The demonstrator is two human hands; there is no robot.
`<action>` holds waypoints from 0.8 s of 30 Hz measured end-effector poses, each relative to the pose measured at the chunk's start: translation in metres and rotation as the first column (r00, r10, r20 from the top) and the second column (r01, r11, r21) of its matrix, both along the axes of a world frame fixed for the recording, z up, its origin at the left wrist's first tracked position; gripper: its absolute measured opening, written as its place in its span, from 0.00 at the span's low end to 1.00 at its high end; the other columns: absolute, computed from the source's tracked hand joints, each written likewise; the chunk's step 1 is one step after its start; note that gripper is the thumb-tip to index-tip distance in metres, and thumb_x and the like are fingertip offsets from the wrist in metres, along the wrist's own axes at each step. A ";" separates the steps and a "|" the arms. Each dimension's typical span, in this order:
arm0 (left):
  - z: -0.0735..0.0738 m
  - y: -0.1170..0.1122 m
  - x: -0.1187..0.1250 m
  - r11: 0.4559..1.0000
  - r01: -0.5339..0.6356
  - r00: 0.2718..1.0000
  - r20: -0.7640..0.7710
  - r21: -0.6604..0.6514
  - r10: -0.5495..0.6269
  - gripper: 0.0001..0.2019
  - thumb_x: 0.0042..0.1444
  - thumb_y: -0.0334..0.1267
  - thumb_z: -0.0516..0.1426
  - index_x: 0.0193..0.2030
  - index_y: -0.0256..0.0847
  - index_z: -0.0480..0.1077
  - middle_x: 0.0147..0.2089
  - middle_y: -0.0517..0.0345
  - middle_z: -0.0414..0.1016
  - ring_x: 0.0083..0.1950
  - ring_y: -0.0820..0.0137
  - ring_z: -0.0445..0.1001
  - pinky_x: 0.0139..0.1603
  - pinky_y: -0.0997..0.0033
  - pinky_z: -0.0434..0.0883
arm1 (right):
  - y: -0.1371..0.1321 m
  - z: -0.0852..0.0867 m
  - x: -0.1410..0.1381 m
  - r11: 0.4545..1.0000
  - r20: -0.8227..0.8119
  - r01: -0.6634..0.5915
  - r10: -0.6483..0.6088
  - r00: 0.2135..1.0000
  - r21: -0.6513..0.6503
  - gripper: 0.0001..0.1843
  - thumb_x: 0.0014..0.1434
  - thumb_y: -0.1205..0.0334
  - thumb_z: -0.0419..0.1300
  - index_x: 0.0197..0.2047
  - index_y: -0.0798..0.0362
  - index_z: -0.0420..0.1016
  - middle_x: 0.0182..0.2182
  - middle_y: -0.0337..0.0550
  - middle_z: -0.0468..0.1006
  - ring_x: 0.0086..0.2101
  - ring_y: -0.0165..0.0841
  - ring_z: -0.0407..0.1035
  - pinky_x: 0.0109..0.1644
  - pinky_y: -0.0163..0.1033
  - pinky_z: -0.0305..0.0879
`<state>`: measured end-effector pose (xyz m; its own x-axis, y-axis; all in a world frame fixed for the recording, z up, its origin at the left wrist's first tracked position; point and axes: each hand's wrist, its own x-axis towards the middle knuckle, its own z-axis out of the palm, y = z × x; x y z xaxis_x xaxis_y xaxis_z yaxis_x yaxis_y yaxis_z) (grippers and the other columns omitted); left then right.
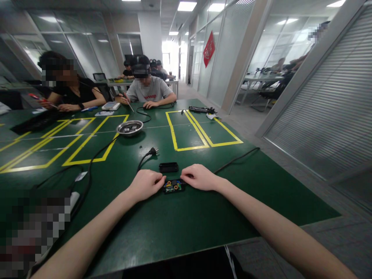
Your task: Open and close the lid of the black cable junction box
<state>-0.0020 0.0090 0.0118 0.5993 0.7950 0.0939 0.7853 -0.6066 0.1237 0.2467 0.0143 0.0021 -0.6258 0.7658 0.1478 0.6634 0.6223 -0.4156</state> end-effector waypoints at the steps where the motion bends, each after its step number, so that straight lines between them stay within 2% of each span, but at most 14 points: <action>1: 0.000 0.000 0.000 1.000 0.003 1.000 0.006 -0.003 -0.003 0.25 0.70 0.44 0.47 0.22 0.41 0.70 0.22 0.55 0.74 0.25 0.67 0.72 0.29 0.69 0.53 | -0.001 0.000 -0.001 0.999 0.027 0.039 -0.040 0.999 0.022 0.15 0.67 0.64 0.58 0.27 0.52 0.76 0.22 0.38 0.75 0.24 0.29 0.65 0.31 0.35 0.49; 3: 0.000 0.000 0.000 1.000 0.008 1.000 0.027 -0.004 -0.008 0.25 0.69 0.44 0.47 0.22 0.41 0.70 0.22 0.55 0.73 0.25 0.67 0.72 0.28 0.69 0.54 | -0.001 -0.001 -0.004 0.992 0.077 0.099 -0.105 0.992 0.073 0.15 0.68 0.62 0.58 0.29 0.51 0.76 0.22 0.39 0.75 0.24 0.31 0.67 0.31 0.36 0.48; 6: -0.001 0.001 0.000 1.000 0.006 0.999 0.053 0.005 -0.006 0.25 0.69 0.44 0.47 0.21 0.41 0.70 0.21 0.56 0.72 0.24 0.68 0.71 0.28 0.69 0.54 | -0.002 -0.002 -0.007 0.985 0.118 0.122 -0.136 0.984 0.123 0.13 0.69 0.59 0.59 0.32 0.50 0.79 0.22 0.40 0.77 0.25 0.33 0.70 0.31 0.37 0.49; 14: 0.000 0.002 -0.001 1.000 0.014 1.000 0.028 -0.019 -0.013 0.25 0.70 0.45 0.47 0.23 0.41 0.71 0.21 0.56 0.73 0.24 0.68 0.71 0.28 0.69 0.53 | 0.000 0.003 -0.008 0.983 0.199 0.074 -0.107 0.974 0.167 0.13 0.70 0.58 0.58 0.38 0.51 0.82 0.25 0.43 0.81 0.28 0.35 0.75 0.33 0.36 0.54; 24: -0.002 0.003 -0.003 0.999 0.019 0.998 0.066 -0.027 -0.017 0.26 0.71 0.46 0.46 0.24 0.41 0.71 0.21 0.56 0.73 0.24 0.68 0.71 0.28 0.69 0.55 | 0.007 0.000 -0.002 0.993 0.131 0.000 -0.017 0.991 0.122 0.09 0.69 0.60 0.60 0.40 0.48 0.82 0.28 0.41 0.83 0.29 0.35 0.76 0.33 0.36 0.55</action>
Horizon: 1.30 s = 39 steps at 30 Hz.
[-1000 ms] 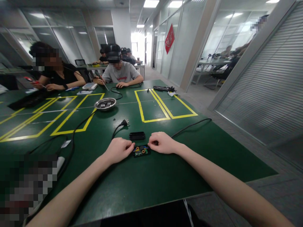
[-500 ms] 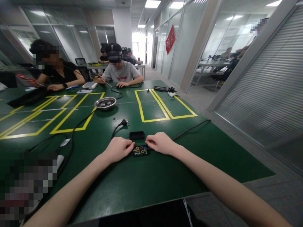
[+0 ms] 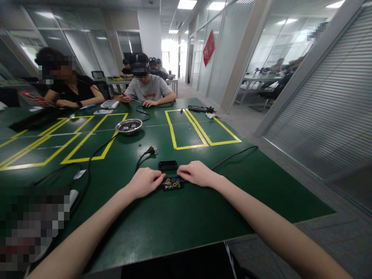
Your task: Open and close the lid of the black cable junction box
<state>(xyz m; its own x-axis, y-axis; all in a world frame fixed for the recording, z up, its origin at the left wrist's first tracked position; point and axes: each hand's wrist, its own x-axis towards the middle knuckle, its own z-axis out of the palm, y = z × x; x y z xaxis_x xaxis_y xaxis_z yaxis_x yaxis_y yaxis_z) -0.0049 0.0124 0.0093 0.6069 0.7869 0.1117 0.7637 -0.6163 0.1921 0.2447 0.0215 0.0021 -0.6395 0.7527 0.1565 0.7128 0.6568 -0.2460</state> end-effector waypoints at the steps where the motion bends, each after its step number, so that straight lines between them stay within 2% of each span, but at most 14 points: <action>1: -0.001 0.000 0.000 1.000 -0.001 1.000 0.001 -0.001 0.001 0.26 0.71 0.46 0.46 0.24 0.41 0.71 0.21 0.56 0.73 0.25 0.68 0.71 0.28 0.69 0.55 | 0.000 0.000 0.000 1.000 0.013 0.002 -0.002 1.000 0.003 0.09 0.69 0.60 0.59 0.40 0.48 0.82 0.29 0.41 0.83 0.29 0.35 0.76 0.33 0.36 0.56; 6: -0.003 -0.001 0.003 1.000 -0.002 1.000 -0.005 0.020 0.002 0.24 0.71 0.45 0.47 0.26 0.41 0.72 0.23 0.55 0.75 0.27 0.66 0.73 0.31 0.69 0.58 | -0.004 -0.001 -0.005 0.998 0.095 0.034 -0.038 0.995 0.048 0.11 0.71 0.60 0.57 0.44 0.50 0.83 0.30 0.44 0.84 0.30 0.35 0.76 0.34 0.36 0.55; 9: -0.003 0.001 0.004 0.999 -0.016 1.000 -0.025 0.029 0.017 0.23 0.71 0.45 0.47 0.27 0.41 0.72 0.26 0.53 0.77 0.29 0.65 0.75 0.31 0.70 0.58 | -0.005 -0.004 -0.009 0.993 0.090 0.093 -0.100 0.991 0.079 0.13 0.72 0.59 0.56 0.44 0.51 0.82 0.30 0.45 0.83 0.30 0.35 0.76 0.34 0.36 0.54; 12: -0.001 0.006 0.002 0.994 -0.097 0.994 -0.045 0.048 0.099 0.22 0.71 0.45 0.47 0.28 0.42 0.72 0.27 0.53 0.77 0.30 0.64 0.75 0.32 0.69 0.60 | -0.004 -0.008 -0.013 0.983 -0.012 0.163 -0.162 0.987 0.082 0.10 0.70 0.61 0.57 0.42 0.51 0.80 0.34 0.45 0.83 0.32 0.34 0.75 0.35 0.36 0.55; 15: -0.002 0.011 -0.003 0.978 -0.198 0.980 -0.001 0.061 0.198 0.18 0.69 0.44 0.48 0.32 0.42 0.72 0.29 0.55 0.77 0.31 0.64 0.75 0.32 0.69 0.62 | 0.002 -0.013 -0.013 0.969 -0.161 0.236 -0.222 0.962 0.076 0.05 0.66 0.62 0.62 0.43 0.53 0.78 0.37 0.44 0.81 0.35 0.35 0.74 0.38 0.37 0.59; 18: -0.007 0.014 -0.007 0.967 -0.246 0.962 0.140 0.065 0.235 0.12 0.67 0.41 0.50 0.43 0.42 0.73 0.36 0.56 0.78 0.37 0.64 0.76 0.36 0.68 0.67 | 0.010 -0.021 -0.012 0.960 -0.289 0.267 -0.232 0.929 0.087 0.10 0.65 0.60 0.63 0.48 0.54 0.76 0.43 0.48 0.80 0.43 0.39 0.73 0.46 0.41 0.65; 20: -0.012 0.016 -0.008 0.971 -0.230 0.948 0.240 0.061 0.210 0.13 0.67 0.43 0.51 0.50 0.42 0.73 0.42 0.54 0.79 0.41 0.63 0.76 0.41 0.66 0.71 | 0.014 -0.027 -0.010 0.967 -0.330 0.239 -0.200 0.923 0.083 0.14 0.67 0.59 0.62 0.54 0.54 0.76 0.50 0.52 0.78 0.50 0.42 0.70 0.53 0.47 0.65; 22: -0.015 0.018 -0.009 0.982 -0.187 0.932 0.322 0.025 0.169 0.14 0.65 0.44 0.53 0.51 0.41 0.74 0.43 0.53 0.78 0.41 0.63 0.76 0.43 0.65 0.73 | 0.016 -0.031 -0.009 0.981 -0.355 0.187 -0.161 0.921 0.042 0.16 0.67 0.60 0.62 0.56 0.53 0.76 0.52 0.52 0.78 0.52 0.43 0.69 0.56 0.50 0.65; 26: -0.016 0.019 -0.009 0.988 -0.054 0.853 0.508 -0.145 0.121 0.11 0.61 0.44 0.59 0.45 0.40 0.73 0.37 0.57 0.78 0.37 0.66 0.77 0.39 0.66 0.75 | 0.015 -0.032 -0.007 0.989 -0.500 0.089 -0.139 0.855 -0.122 0.19 0.61 0.68 0.64 0.56 0.52 0.74 0.44 0.46 0.80 0.44 0.38 0.72 0.50 0.45 0.69; 29: -0.013 0.017 -0.009 0.972 0.015 0.765 0.628 -0.235 0.140 0.09 0.60 0.43 0.61 0.41 0.40 0.72 0.36 0.58 0.79 0.38 0.66 0.79 0.42 0.64 0.78 | 0.013 -0.028 -0.005 0.977 -0.569 0.011 -0.134 0.811 -0.215 0.20 0.62 0.69 0.61 0.58 0.52 0.72 0.40 0.42 0.80 0.37 0.34 0.72 0.44 0.42 0.70; 33: -0.011 0.014 -0.007 0.960 0.056 0.704 0.692 -0.273 0.156 0.09 0.57 0.43 0.63 0.39 0.40 0.72 0.36 0.58 0.80 0.39 0.65 0.81 0.47 0.61 0.80 | 0.011 -0.022 -0.005 0.968 -0.633 -0.080 -0.092 0.769 -0.239 0.12 0.64 0.66 0.59 0.50 0.53 0.78 0.43 0.45 0.82 0.39 0.34 0.74 0.46 0.42 0.72; 36: -0.009 0.014 -0.007 0.960 0.058 0.678 0.716 -0.275 0.164 0.10 0.56 0.42 0.63 0.41 0.39 0.73 0.37 0.56 0.81 0.40 0.64 0.82 0.47 0.60 0.80 | 0.009 -0.020 -0.006 0.956 -0.691 -0.110 -0.113 0.714 -0.271 0.13 0.64 0.64 0.59 0.50 0.53 0.79 0.46 0.46 0.82 0.41 0.35 0.76 0.48 0.42 0.74; 39: -0.007 0.013 -0.008 0.953 0.060 0.681 0.710 -0.296 0.178 0.11 0.56 0.42 0.62 0.43 0.38 0.74 0.39 0.55 0.81 0.39 0.64 0.82 0.45 0.62 0.81 | 0.006 -0.020 -0.008 0.939 -0.712 -0.150 -0.125 0.691 -0.311 0.14 0.64 0.62 0.60 0.51 0.53 0.79 0.47 0.46 0.82 0.39 0.34 0.77 0.46 0.41 0.76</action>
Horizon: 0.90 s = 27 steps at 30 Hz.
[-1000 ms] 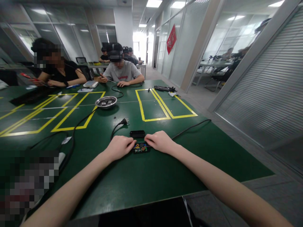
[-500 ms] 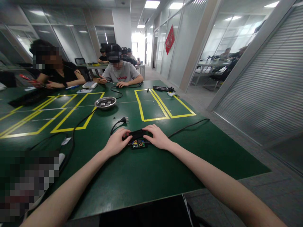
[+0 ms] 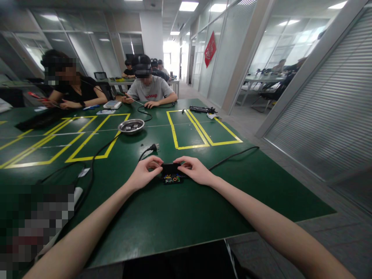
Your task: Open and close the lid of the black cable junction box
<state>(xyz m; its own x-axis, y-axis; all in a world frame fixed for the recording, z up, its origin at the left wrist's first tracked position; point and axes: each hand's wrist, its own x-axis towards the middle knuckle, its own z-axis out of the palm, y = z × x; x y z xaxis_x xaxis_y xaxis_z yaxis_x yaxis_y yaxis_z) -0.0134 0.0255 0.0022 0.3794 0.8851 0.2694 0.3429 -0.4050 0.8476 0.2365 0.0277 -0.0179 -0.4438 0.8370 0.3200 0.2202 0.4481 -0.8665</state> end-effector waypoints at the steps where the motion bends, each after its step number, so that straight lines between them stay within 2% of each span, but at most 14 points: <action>1: 0.000 0.000 0.000 1.000 0.004 1.000 -0.004 -0.014 -0.004 0.11 0.56 0.42 0.62 0.43 0.38 0.74 0.40 0.54 0.81 0.38 0.65 0.82 0.43 0.63 0.81 | -0.001 0.000 -0.001 1.000 -0.006 -0.011 0.011 1.000 -0.009 0.14 0.63 0.62 0.60 0.52 0.53 0.79 0.47 0.46 0.82 0.38 0.33 0.77 0.45 0.41 0.76; 4: -0.001 -0.001 0.000 0.998 0.007 1.000 -0.002 -0.058 -0.007 0.14 0.55 0.43 0.62 0.45 0.38 0.75 0.44 0.52 0.81 0.34 0.67 0.81 0.35 0.68 0.79 | -0.002 -0.002 -0.001 1.000 -0.011 -0.002 0.002 1.000 -0.013 0.17 0.63 0.61 0.61 0.54 0.53 0.78 0.47 0.46 0.82 0.34 0.31 0.76 0.41 0.39 0.76; 7: -0.002 -0.001 0.001 0.995 -0.010 1.000 0.011 -0.096 0.011 0.17 0.55 0.45 0.62 0.47 0.37 0.75 0.44 0.51 0.82 0.33 0.66 0.82 0.33 0.69 0.79 | -0.001 -0.004 0.000 0.999 -0.014 0.028 -0.028 1.000 0.043 0.17 0.63 0.63 0.61 0.55 0.52 0.79 0.46 0.46 0.81 0.35 0.31 0.75 0.41 0.39 0.77; 11: -0.001 -0.002 0.002 0.992 -0.007 1.000 -0.009 -0.128 0.005 0.18 0.55 0.46 0.62 0.49 0.36 0.77 0.36 0.53 0.83 0.33 0.65 0.82 0.33 0.69 0.78 | 0.000 -0.004 0.001 0.995 -0.029 0.014 -0.011 1.000 0.094 0.14 0.63 0.64 0.60 0.51 0.52 0.80 0.46 0.46 0.80 0.42 0.34 0.76 0.47 0.42 0.77; 15: 0.001 -0.003 0.001 0.990 0.008 1.000 -0.013 -0.139 -0.010 0.17 0.55 0.44 0.62 0.48 0.36 0.77 0.31 0.56 0.82 0.31 0.65 0.81 0.31 0.71 0.75 | -0.001 -0.002 0.002 0.999 0.000 -0.004 0.004 1.000 0.038 0.14 0.62 0.64 0.60 0.50 0.52 0.79 0.46 0.46 0.80 0.39 0.33 0.76 0.45 0.41 0.76; 21: 0.003 -0.003 0.001 0.993 0.051 0.998 0.046 -0.102 -0.047 0.13 0.57 0.45 0.60 0.41 0.37 0.78 0.34 0.54 0.81 0.33 0.67 0.79 0.36 0.69 0.76 | -0.005 0.007 0.005 0.999 0.049 -0.034 0.033 0.998 0.018 0.11 0.63 0.59 0.62 0.48 0.52 0.78 0.44 0.45 0.80 0.42 0.35 0.74 0.46 0.40 0.74; 24: 0.006 -0.004 0.001 0.996 0.071 0.997 -0.002 -0.046 -0.071 0.14 0.61 0.45 0.57 0.36 0.37 0.78 0.32 0.54 0.80 0.32 0.69 0.76 0.36 0.70 0.75 | -0.007 0.011 0.007 0.993 0.069 -0.103 0.099 0.993 0.056 0.09 0.62 0.60 0.64 0.45 0.52 0.78 0.43 0.44 0.79 0.43 0.35 0.74 0.46 0.41 0.73; 27: 0.008 -0.006 0.000 0.994 0.106 0.992 -0.078 0.027 -0.103 0.15 0.63 0.45 0.55 0.35 0.37 0.77 0.36 0.52 0.81 0.34 0.69 0.76 0.38 0.70 0.74 | -0.008 0.012 0.008 0.970 0.106 -0.207 0.194 0.975 0.130 0.09 0.55 0.65 0.68 0.41 0.53 0.77 0.45 0.45 0.76 0.45 0.35 0.73 0.48 0.41 0.73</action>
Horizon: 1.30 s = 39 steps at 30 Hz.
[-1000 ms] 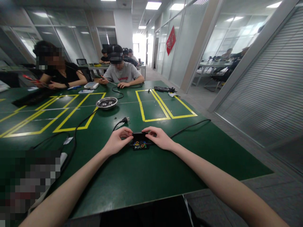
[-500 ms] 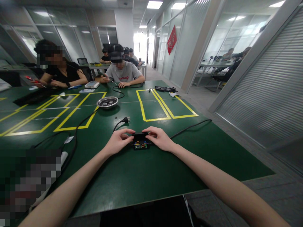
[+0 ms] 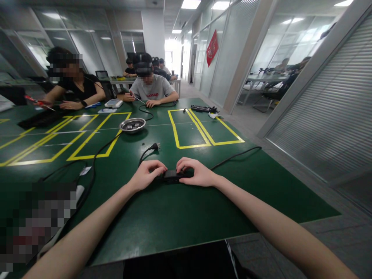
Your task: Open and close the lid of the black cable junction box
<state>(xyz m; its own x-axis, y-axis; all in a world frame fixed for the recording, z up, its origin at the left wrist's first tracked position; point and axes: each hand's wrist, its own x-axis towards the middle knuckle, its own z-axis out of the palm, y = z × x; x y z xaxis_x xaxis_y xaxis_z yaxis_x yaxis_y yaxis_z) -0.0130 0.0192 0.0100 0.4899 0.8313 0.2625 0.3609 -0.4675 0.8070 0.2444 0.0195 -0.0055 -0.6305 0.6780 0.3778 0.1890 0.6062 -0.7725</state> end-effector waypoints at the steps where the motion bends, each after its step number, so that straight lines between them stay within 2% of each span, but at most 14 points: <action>1: 0.000 -0.001 0.000 0.999 0.020 0.999 -0.033 0.030 -0.019 0.14 0.62 0.45 0.56 0.36 0.37 0.77 0.37 0.52 0.82 0.35 0.68 0.77 0.39 0.70 0.74 | 0.000 0.000 0.000 1.000 0.011 -0.017 0.017 1.000 0.025 0.09 0.54 0.66 0.69 0.39 0.53 0.77 0.45 0.45 0.75 0.45 0.35 0.72 0.49 0.42 0.72; 3: -0.001 -0.002 -0.001 0.991 0.071 0.990 -0.131 0.111 -0.056 0.13 0.58 0.47 0.60 0.39 0.38 0.77 0.38 0.53 0.82 0.36 0.68 0.77 0.40 0.70 0.73 | -0.001 0.000 -0.001 0.998 0.031 -0.027 0.025 0.999 0.056 0.09 0.52 0.68 0.68 0.38 0.53 0.77 0.45 0.44 0.74 0.44 0.35 0.72 0.50 0.42 0.72; 6: -0.004 -0.004 0.000 0.956 0.137 0.951 -0.303 0.258 -0.054 0.19 0.51 0.49 0.67 0.45 0.41 0.75 0.39 0.56 0.80 0.37 0.66 0.76 0.39 0.69 0.72 | -0.002 0.000 -0.001 0.997 0.047 -0.019 0.015 0.999 0.074 0.10 0.53 0.69 0.67 0.39 0.52 0.77 0.46 0.45 0.73 0.44 0.36 0.72 0.50 0.43 0.71; 9: -0.007 -0.004 0.002 0.923 0.170 0.922 -0.385 0.346 -0.026 0.15 0.55 0.46 0.65 0.46 0.42 0.73 0.39 0.56 0.78 0.38 0.65 0.76 0.38 0.69 0.70 | -0.002 -0.003 -0.001 0.993 0.078 -0.014 0.005 0.997 0.120 0.14 0.53 0.68 0.68 0.44 0.52 0.77 0.47 0.46 0.73 0.46 0.37 0.72 0.52 0.44 0.71; 13: -0.003 -0.004 0.007 0.862 0.259 0.861 -0.509 0.436 -0.001 0.11 0.61 0.46 0.60 0.41 0.40 0.71 0.37 0.53 0.77 0.38 0.63 0.75 0.39 0.67 0.69 | -0.001 -0.006 -0.003 0.976 0.139 -0.055 0.026 0.990 0.209 0.25 0.53 0.65 0.70 0.55 0.53 0.74 0.51 0.50 0.74 0.50 0.41 0.72 0.56 0.47 0.70; 15: -0.001 -0.004 0.009 0.840 0.286 0.838 -0.546 0.462 0.015 0.11 0.64 0.46 0.58 0.40 0.39 0.71 0.36 0.52 0.77 0.38 0.63 0.75 0.40 0.66 0.69 | 0.000 -0.007 -0.004 0.967 0.176 -0.044 -0.001 0.984 0.252 0.25 0.55 0.65 0.69 0.56 0.53 0.74 0.50 0.51 0.76 0.50 0.41 0.72 0.56 0.47 0.70; 19: -0.001 -0.004 0.009 0.835 0.296 0.833 -0.553 0.464 0.012 0.11 0.62 0.46 0.59 0.42 0.40 0.70 0.38 0.52 0.77 0.40 0.62 0.75 0.40 0.66 0.69 | -0.003 -0.007 -0.008 0.949 0.234 -0.004 -0.074 0.970 0.315 0.22 0.55 0.66 0.67 0.54 0.53 0.74 0.46 0.50 0.79 0.46 0.41 0.74 0.52 0.46 0.72; 25: -0.008 -0.001 0.009 0.803 0.344 0.796 -0.604 0.486 0.024 0.08 0.66 0.42 0.57 0.45 0.39 0.70 0.37 0.53 0.76 0.39 0.62 0.75 0.41 0.66 0.68 | -0.005 -0.003 -0.006 0.949 0.259 -0.013 -0.073 0.963 0.315 0.21 0.57 0.62 0.67 0.54 0.53 0.74 0.46 0.50 0.80 0.46 0.41 0.75 0.52 0.45 0.72; 28: -0.007 -0.002 0.009 0.799 0.340 0.794 -0.607 0.496 0.040 0.12 0.69 0.46 0.55 0.46 0.39 0.71 0.36 0.53 0.76 0.38 0.62 0.75 0.40 0.65 0.68 | -0.003 -0.002 -0.004 0.942 0.306 -0.018 -0.090 0.948 0.334 0.21 0.59 0.60 0.68 0.55 0.53 0.74 0.46 0.51 0.81 0.46 0.42 0.75 0.50 0.45 0.71; 32: -0.003 -0.004 0.009 0.803 0.321 0.805 -0.591 0.503 0.048 0.17 0.71 0.49 0.51 0.44 0.39 0.72 0.34 0.53 0.75 0.36 0.64 0.74 0.40 0.66 0.68 | -0.004 0.001 -0.005 0.915 0.346 -0.009 -0.144 0.927 0.404 0.15 0.66 0.57 0.63 0.53 0.54 0.77 0.42 0.52 0.83 0.42 0.42 0.77 0.47 0.44 0.69; 35: -0.001 -0.006 0.009 0.813 0.306 0.822 -0.569 0.495 0.037 0.19 0.71 0.51 0.49 0.43 0.39 0.73 0.33 0.53 0.74 0.35 0.64 0.73 0.40 0.66 0.68 | -0.006 0.004 -0.006 0.901 0.349 0.011 -0.180 0.920 0.434 0.14 0.66 0.55 0.63 0.51 0.53 0.79 0.38 0.49 0.84 0.38 0.41 0.78 0.44 0.43 0.67; 39: -0.001 -0.006 0.009 0.820 0.295 0.832 -0.554 0.490 0.031 0.20 0.71 0.52 0.49 0.42 0.39 0.73 0.32 0.54 0.73 0.35 0.65 0.72 0.40 0.66 0.68 | -0.006 0.004 -0.005 0.894 0.335 0.001 -0.169 0.927 0.448 0.18 0.65 0.53 0.65 0.53 0.54 0.78 0.40 0.51 0.84 0.40 0.42 0.78 0.45 0.43 0.68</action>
<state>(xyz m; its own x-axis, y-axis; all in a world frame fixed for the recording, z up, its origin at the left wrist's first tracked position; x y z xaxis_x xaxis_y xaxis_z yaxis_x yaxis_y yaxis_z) -0.0040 0.0130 0.0090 0.7765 0.5472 0.3125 0.5411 -0.8331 0.1144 0.2389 0.0131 -0.0012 -0.7256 0.5557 0.4058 0.4654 0.8307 -0.3055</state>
